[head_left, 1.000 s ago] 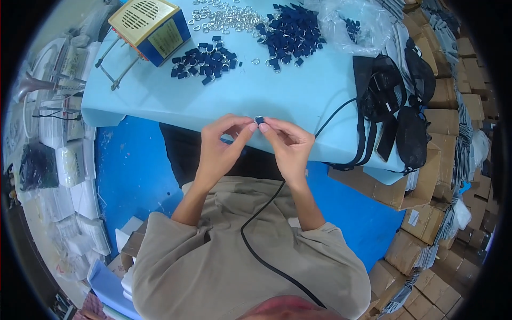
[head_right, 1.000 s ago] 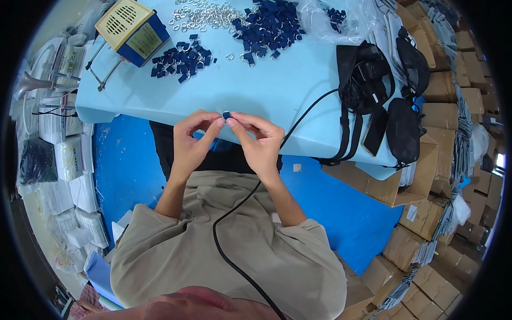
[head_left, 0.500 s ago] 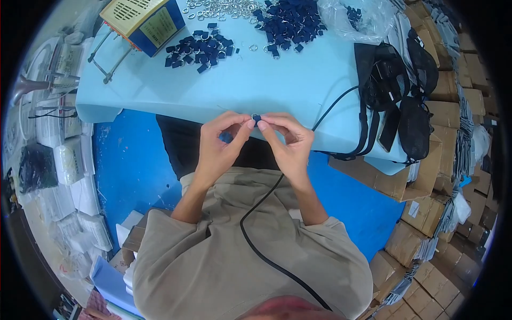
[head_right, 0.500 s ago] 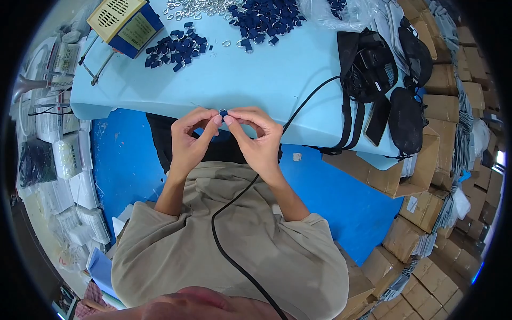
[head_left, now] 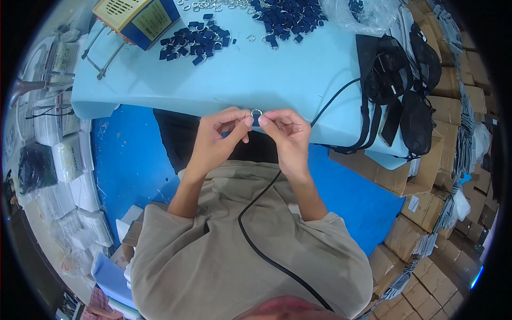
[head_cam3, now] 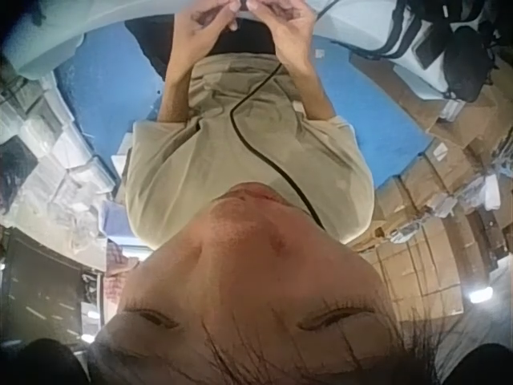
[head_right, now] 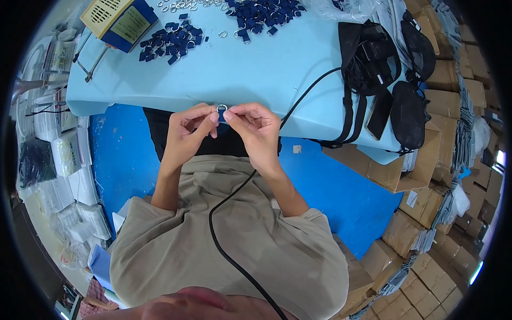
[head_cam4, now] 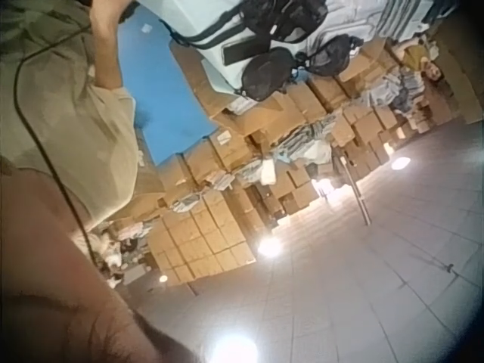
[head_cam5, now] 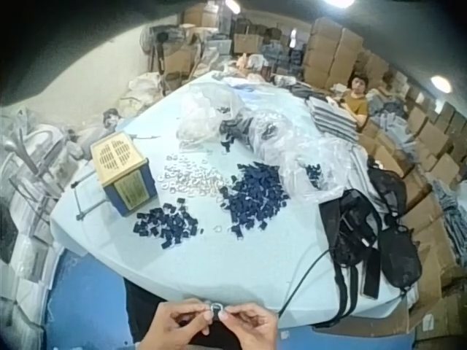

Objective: Assembling hardware components by manually attaching small metal rings to blue plastic buckle pieces.

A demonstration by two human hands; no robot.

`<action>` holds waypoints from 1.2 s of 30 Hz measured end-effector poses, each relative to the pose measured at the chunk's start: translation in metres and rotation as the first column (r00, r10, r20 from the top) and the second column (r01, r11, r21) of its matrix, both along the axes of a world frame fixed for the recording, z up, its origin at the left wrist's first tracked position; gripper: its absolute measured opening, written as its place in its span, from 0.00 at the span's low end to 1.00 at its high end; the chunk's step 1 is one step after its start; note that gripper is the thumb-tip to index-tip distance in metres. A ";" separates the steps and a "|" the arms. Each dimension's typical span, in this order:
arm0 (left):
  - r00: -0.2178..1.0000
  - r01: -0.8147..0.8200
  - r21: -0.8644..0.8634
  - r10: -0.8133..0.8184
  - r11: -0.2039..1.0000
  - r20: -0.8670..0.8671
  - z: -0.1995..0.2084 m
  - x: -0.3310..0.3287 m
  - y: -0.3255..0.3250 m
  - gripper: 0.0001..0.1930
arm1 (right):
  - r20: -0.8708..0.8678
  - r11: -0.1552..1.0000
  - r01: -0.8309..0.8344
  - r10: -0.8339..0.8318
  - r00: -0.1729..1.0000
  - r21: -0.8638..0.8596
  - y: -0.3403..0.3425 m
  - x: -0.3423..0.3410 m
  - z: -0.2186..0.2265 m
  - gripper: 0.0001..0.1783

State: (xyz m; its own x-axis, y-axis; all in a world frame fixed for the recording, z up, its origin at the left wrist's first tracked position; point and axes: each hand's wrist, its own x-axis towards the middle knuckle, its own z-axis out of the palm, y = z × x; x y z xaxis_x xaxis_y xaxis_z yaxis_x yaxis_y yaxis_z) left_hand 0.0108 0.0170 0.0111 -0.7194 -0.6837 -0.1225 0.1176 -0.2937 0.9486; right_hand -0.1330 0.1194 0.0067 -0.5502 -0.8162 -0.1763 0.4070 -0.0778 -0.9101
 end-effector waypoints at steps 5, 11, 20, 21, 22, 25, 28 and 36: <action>0.999 0.049 0.100 -0.050 0.994 0.004 0.001 0.005 -0.005 0.10 | 0.044 1.000 0.015 -0.014 0.999 -0.019 0.002 0.004 -0.002 0.06; 1.000 0.014 0.113 -0.013 0.993 -0.007 -0.002 0.004 -0.003 0.10 | 0.068 1.000 -0.026 0.026 0.997 -0.004 0.002 0.002 0.002 0.07; 0.991 -0.038 -0.167 0.058 0.985 0.116 0.001 0.005 -0.001 0.09 | -0.125 1.000 -0.007 0.004 0.992 -0.026 0.002 0.005 0.003 0.08; 0.989 -0.010 -0.211 0.041 0.977 0.145 0.000 0.006 -0.001 0.09 | -0.142 0.999 0.005 -0.011 0.990 -0.037 0.002 0.007 0.003 0.08; 0.989 -0.010 -0.210 0.041 0.978 0.145 0.000 0.006 -0.002 0.09 | -0.142 0.999 0.005 -0.011 0.990 -0.037 0.001 0.009 0.002 0.08; 0.986 0.005 -0.277 0.042 0.961 0.164 0.001 0.007 -0.001 0.09 | -0.123 0.999 0.032 -0.037 0.992 -0.039 0.001 0.014 0.000 0.08; 0.990 0.004 -0.240 0.030 0.971 0.136 0.003 0.006 0.000 0.09 | -0.104 0.997 0.044 -0.050 0.993 -0.064 0.002 0.017 -0.005 0.09; 0.992 0.110 -0.044 -0.107 0.993 0.067 0.002 0.012 -0.006 0.11 | 0.014 0.996 -0.006 0.007 1.000 -0.084 0.004 0.015 -0.003 0.15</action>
State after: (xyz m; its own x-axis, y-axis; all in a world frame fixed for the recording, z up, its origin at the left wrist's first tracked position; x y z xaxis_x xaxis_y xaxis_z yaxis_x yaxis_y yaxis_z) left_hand 0.0230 0.0111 0.0134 -0.7815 -0.6079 -0.1401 0.0260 -0.2560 0.9663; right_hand -0.1183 0.1233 0.0032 -0.5430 -0.8319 -0.1146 0.4205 -0.1512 -0.8946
